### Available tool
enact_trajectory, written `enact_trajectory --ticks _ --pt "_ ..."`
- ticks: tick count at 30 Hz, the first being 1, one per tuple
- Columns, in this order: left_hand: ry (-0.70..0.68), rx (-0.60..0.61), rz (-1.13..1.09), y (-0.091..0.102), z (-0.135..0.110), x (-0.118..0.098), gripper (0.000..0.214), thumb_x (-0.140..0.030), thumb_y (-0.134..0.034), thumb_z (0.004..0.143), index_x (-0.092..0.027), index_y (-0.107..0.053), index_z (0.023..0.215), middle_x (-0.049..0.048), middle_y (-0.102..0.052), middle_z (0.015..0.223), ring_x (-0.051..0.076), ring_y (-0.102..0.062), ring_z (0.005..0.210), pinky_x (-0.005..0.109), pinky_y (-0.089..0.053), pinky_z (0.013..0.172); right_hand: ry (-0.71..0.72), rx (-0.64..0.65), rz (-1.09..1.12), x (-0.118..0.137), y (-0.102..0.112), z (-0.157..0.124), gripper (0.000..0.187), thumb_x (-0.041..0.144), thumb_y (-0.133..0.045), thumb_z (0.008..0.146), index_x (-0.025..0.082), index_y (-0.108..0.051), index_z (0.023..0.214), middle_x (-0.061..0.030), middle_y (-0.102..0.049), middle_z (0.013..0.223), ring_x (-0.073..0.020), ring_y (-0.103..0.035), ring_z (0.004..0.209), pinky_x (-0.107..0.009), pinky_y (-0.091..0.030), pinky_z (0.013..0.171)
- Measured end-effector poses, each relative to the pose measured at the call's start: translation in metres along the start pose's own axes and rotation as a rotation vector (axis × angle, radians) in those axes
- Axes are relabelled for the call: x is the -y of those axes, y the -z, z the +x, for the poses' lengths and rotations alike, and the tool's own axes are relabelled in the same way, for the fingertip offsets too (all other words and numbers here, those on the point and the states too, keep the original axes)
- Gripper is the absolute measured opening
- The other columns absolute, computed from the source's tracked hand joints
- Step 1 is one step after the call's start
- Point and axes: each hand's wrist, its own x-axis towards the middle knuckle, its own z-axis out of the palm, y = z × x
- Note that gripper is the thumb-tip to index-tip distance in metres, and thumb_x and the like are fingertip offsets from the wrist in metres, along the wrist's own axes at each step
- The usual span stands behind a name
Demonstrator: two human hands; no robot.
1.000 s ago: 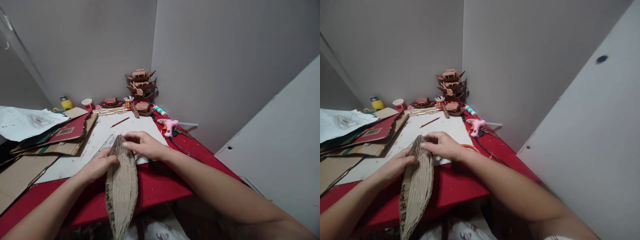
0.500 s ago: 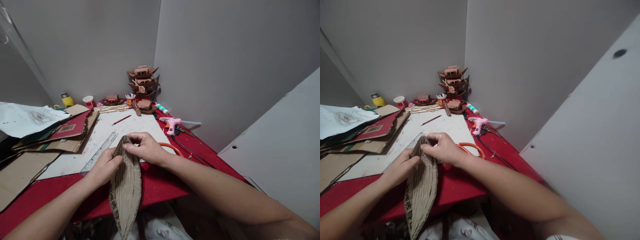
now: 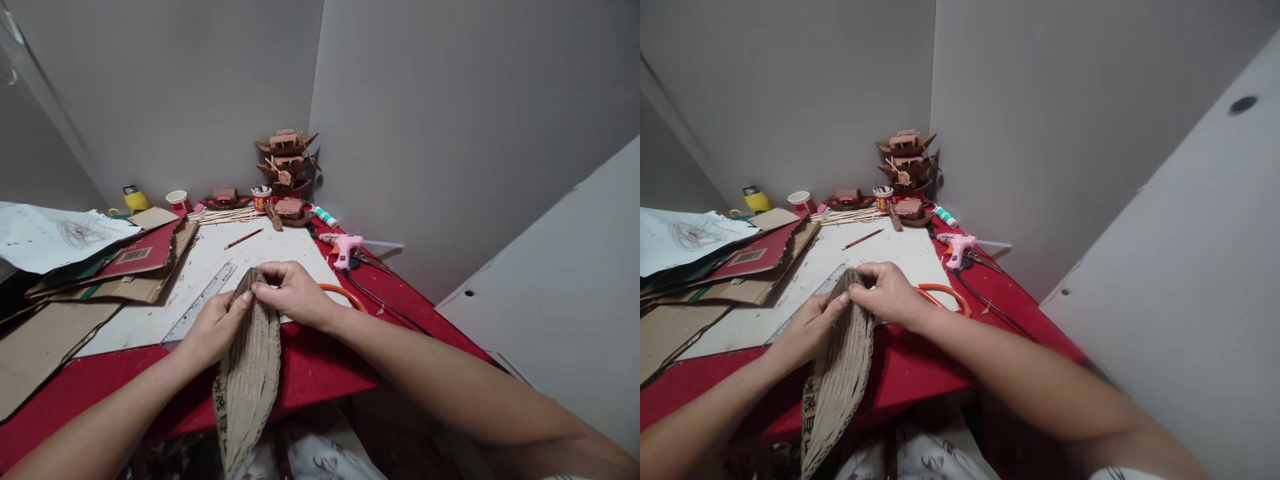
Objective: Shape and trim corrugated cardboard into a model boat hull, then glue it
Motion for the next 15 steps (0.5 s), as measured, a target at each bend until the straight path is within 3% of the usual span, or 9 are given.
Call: enact_trajectory --ticks 8,15 --pt "-0.047 -0.051 0.149 -0.0055 -0.0011 -0.0003 0.036 -0.043 -0.042 0.087 -0.016 -0.053 0.066 -0.0001 -0.056 0.066 0.014 -0.047 0.061 0.023 -0.038 0.054 -0.024 -0.05 -0.009 -0.0031 -0.0028 -0.0002 0.012 0.019 -0.047 0.07 0.015 -0.053 0.06 0.0053 -0.037 0.056 -0.0077 -0.032 0.054 -0.02 -0.029 0.049" --pt "-0.096 -0.116 0.21 -0.0051 -0.0007 0.003 0.035 -0.041 -0.042 0.088 -0.015 -0.057 0.07 -0.0003 -0.061 0.067 0.015 -0.052 0.063 0.023 -0.039 0.057 0.014 -0.075 -0.036 -0.0034 -0.0033 0.0001 0.012 0.021 -0.049 0.073 0.015 -0.055 0.065 0.0038 -0.043 0.06 -0.0089 -0.038 0.057 -0.02 -0.032 0.053"
